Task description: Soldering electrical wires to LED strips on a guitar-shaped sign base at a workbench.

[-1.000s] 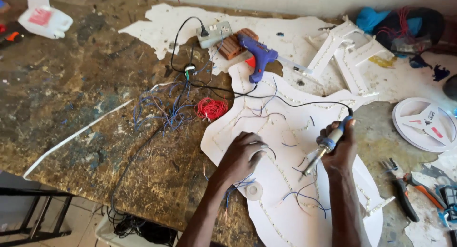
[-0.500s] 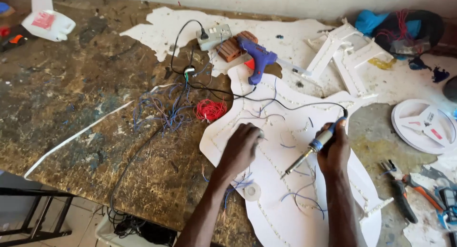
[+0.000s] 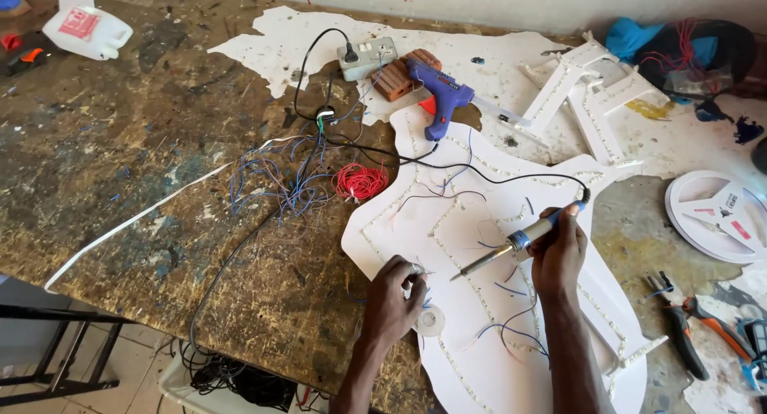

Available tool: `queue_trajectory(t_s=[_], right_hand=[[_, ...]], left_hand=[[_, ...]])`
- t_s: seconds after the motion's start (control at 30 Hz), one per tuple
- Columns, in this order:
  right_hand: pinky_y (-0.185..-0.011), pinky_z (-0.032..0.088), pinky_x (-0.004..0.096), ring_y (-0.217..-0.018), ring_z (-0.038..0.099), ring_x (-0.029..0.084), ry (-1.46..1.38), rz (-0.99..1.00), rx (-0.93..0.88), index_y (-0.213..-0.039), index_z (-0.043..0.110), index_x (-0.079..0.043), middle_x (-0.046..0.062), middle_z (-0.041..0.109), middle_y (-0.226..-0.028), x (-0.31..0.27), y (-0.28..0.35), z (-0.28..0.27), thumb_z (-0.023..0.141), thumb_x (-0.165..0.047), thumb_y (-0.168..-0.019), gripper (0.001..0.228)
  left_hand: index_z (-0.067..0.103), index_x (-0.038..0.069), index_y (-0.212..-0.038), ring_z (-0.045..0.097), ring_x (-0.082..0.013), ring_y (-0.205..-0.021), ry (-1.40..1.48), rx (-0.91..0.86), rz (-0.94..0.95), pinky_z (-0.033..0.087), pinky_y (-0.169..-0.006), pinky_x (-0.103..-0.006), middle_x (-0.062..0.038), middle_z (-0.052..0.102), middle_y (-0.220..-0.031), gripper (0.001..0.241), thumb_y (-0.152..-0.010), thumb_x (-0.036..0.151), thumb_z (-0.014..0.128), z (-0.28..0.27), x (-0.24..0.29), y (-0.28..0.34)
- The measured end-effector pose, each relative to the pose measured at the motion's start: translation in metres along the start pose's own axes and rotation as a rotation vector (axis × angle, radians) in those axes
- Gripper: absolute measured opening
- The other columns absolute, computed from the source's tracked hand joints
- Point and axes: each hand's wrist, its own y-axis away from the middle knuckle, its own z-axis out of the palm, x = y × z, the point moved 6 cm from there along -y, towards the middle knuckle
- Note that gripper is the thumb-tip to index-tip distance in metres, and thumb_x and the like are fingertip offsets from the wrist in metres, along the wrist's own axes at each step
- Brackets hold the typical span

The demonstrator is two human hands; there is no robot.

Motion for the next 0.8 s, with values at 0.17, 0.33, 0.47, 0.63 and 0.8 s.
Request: queue_trajectory(t_s=[0.17,0.33,0.47,0.63,0.8], right_hand=[[-0.052,0.036,0.029,-0.054,0.046,0.014,0.138,-0.069,-0.049,-0.104,0.069,-0.006,0.006,0.052,-0.063,-0.005,0.006,0.011,0.045,-0.052,-0.126,0.057],[-0.053,0.040,0.028,-0.057,0.051,0.013,0.296,-0.147,-0.092,-0.103,0.068,-0.008,0.004,0.052,-0.068,-0.013,0.015,0.019,0.046,-0.058,-0.123,0.059],[-0.054,0.040,0.028,-0.058,0.052,0.012,0.343,-0.165,-0.082,-0.104,0.068,-0.009,0.003,0.054,-0.068,-0.014,0.010,0.023,0.043,-0.056,-0.125,0.057],[-0.053,0.038,0.027,-0.056,0.050,0.012,0.337,-0.180,-0.096,-0.103,0.067,-0.009,0.003,0.051,-0.065,-0.013,0.011,0.022,0.044,-0.058,-0.124,0.058],[-0.055,0.039,0.028,-0.059,0.051,0.012,0.350,-0.158,-0.075,-0.103,0.067,-0.009,0.003,0.051,-0.068,-0.012,0.012,0.020,0.044,-0.061,-0.123,0.060]], left_hand=[[0.066,0.007,-0.092,0.064,-0.0219,-0.080,0.025,0.028,0.029,0.056,-0.073,-0.0400,-0.008,0.066,-0.094,0.012,-0.103,0.009,0.070,0.000,0.005,0.003],[0.066,0.007,-0.091,0.062,-0.0232,-0.080,-0.009,0.020,0.039,0.054,-0.074,-0.0412,-0.007,0.066,-0.090,0.012,-0.100,0.009,0.072,0.003,0.001,0.001],[0.070,0.010,-0.093,0.067,-0.0220,-0.084,-0.070,0.024,0.009,0.057,-0.074,-0.0403,-0.006,0.071,-0.093,0.009,-0.098,0.013,0.077,0.006,-0.007,-0.006],[0.070,0.010,-0.093,0.067,-0.0228,-0.085,-0.093,0.003,-0.056,0.056,-0.072,-0.0413,-0.005,0.072,-0.093,0.011,-0.100,0.016,0.078,0.008,-0.009,-0.006],[0.067,0.011,-0.087,0.065,-0.0257,-0.080,-0.125,0.034,-0.028,0.053,-0.069,-0.0440,-0.007,0.070,-0.088,0.015,-0.097,0.016,0.077,0.010,-0.010,-0.007]])
